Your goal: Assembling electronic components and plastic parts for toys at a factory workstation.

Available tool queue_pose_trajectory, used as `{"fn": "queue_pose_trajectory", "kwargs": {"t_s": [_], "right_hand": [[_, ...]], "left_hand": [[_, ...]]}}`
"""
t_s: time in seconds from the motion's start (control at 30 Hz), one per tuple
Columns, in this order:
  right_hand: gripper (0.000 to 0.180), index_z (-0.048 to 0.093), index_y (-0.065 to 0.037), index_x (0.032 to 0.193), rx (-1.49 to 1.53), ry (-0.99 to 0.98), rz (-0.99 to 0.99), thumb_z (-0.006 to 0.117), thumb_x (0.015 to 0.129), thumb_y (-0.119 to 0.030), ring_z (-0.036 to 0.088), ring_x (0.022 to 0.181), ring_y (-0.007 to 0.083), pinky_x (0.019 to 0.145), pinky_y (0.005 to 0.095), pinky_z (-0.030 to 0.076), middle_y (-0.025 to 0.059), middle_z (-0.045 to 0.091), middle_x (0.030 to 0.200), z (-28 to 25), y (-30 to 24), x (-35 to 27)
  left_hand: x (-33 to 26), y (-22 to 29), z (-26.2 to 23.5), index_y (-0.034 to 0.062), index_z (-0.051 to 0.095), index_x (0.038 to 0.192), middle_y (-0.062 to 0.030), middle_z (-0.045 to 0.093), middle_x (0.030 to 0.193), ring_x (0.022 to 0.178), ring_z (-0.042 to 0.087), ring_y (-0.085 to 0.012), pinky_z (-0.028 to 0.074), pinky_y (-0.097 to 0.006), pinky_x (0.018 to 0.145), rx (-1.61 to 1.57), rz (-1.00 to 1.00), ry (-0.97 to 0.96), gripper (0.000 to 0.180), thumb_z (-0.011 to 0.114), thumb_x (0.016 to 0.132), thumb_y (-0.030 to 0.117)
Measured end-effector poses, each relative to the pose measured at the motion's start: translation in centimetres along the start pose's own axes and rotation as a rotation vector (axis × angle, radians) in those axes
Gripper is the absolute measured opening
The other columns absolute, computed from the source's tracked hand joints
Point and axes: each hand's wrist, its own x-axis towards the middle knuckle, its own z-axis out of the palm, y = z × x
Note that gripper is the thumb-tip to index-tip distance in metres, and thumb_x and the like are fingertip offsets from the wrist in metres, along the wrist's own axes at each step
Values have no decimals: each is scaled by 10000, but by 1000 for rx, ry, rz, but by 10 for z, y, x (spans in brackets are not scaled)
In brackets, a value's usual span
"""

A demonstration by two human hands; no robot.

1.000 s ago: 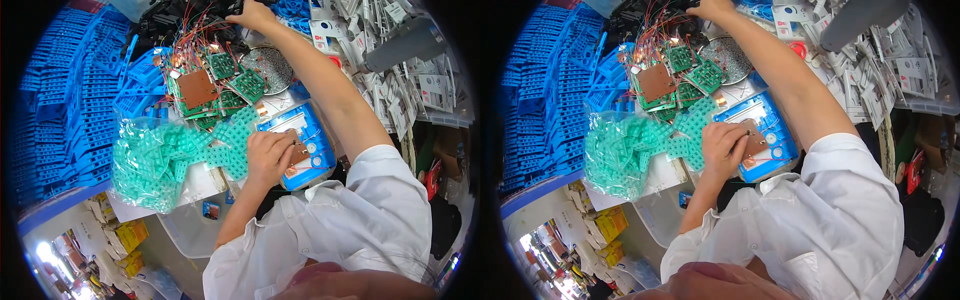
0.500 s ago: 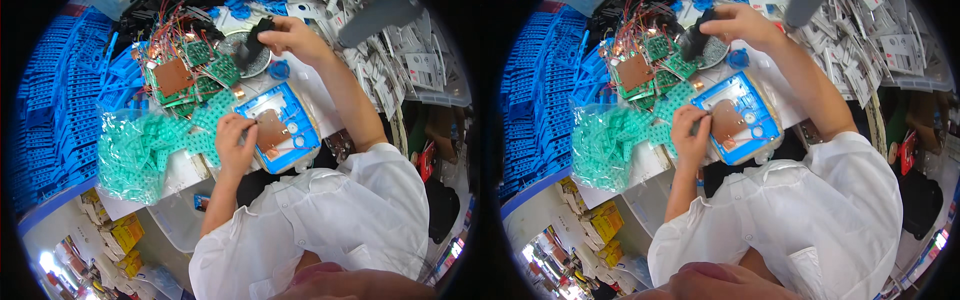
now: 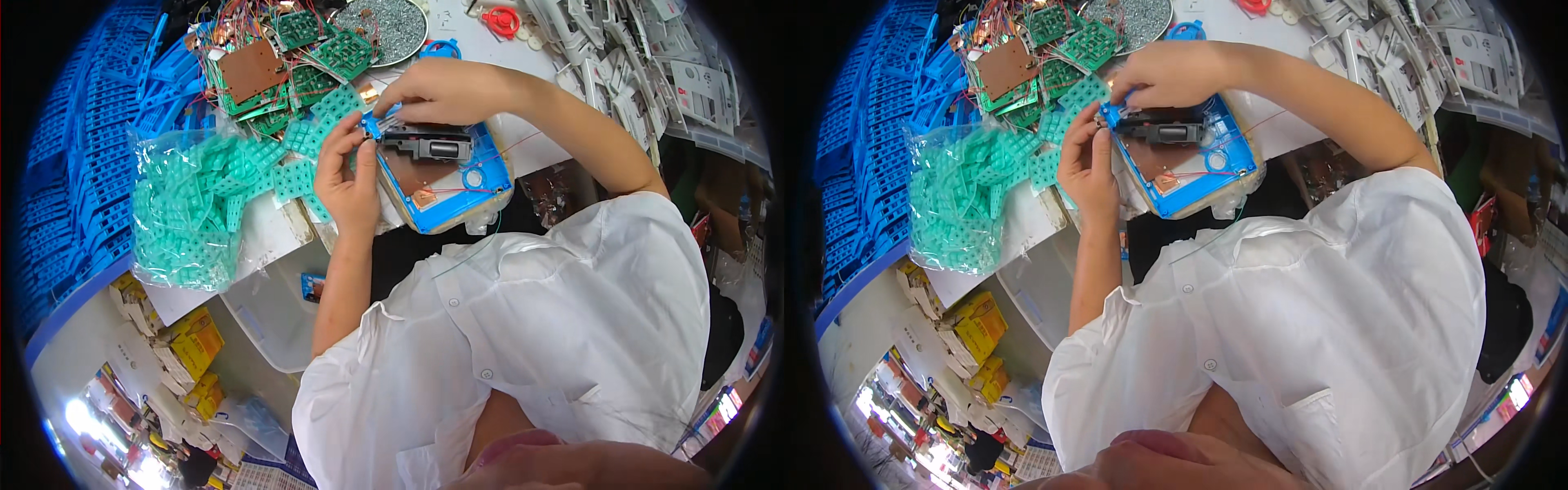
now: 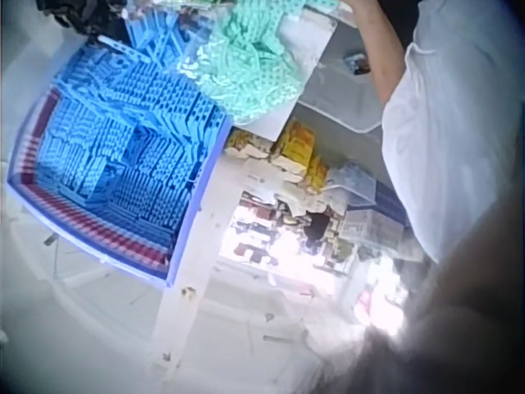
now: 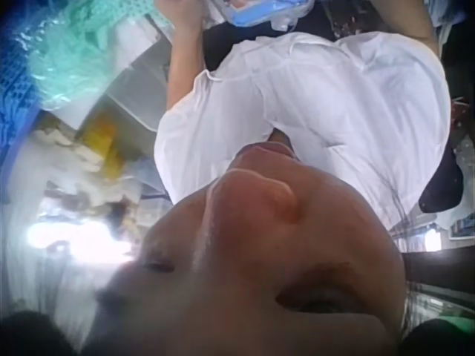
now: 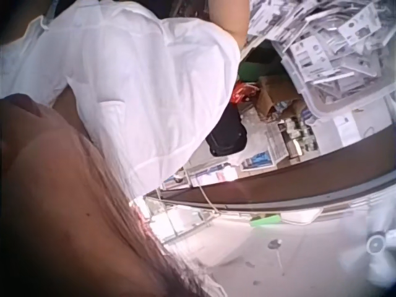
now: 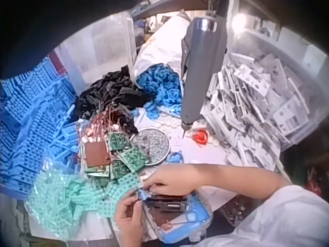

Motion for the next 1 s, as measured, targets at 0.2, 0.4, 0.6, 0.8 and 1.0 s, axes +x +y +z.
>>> {"fn": "queue_pose_trajectory", "kwargs": {"t_s": [0.2,0.4,0.6,0.8,1.0], "right_hand": [[462,677,-115,1271,-335,395,-87,789,827,-181,650,1091,344,895,425,548,124,691,1155,11,-34,-56],[690,598,-90,1335,-138,324,-135,860,697,-60,628,1135,348,949,411,552,107,649,1223,60,-26,-91],[434,562,-62,1382,806,324,298,688,974,-136,667,888,90,746,273,569,98,687,1001,36,-9,-89],[451,604,-97,1348,-3,428,181,736,930,-201,677,1002,224,811,328,561,130,691,1140,16,-16,-82],[599,633,-135,1325,-317,317,-181,823,757,-116,607,1157,319,942,417,547,82,651,1238,38,6,-77]], "left_hand": [[2,-2,-5,18,717,982,-100,738,1041,1059,644,-249,510,-360,932,329,226,-160,117,744,872,-13],[5,3,-1,37,724,949,-73,702,937,994,627,-247,510,-359,879,429,237,-174,117,768,845,7],[6,0,-3,35,712,927,-99,697,954,994,622,-257,506,-367,869,370,183,-147,105,767,841,12],[9,13,-2,33,715,913,-79,702,907,975,619,-267,505,-372,860,517,233,-219,98,765,829,23],[25,32,-2,46,745,913,-74,712,872,937,640,-275,511,-380,844,589,225,-402,96,763,820,32]]}}
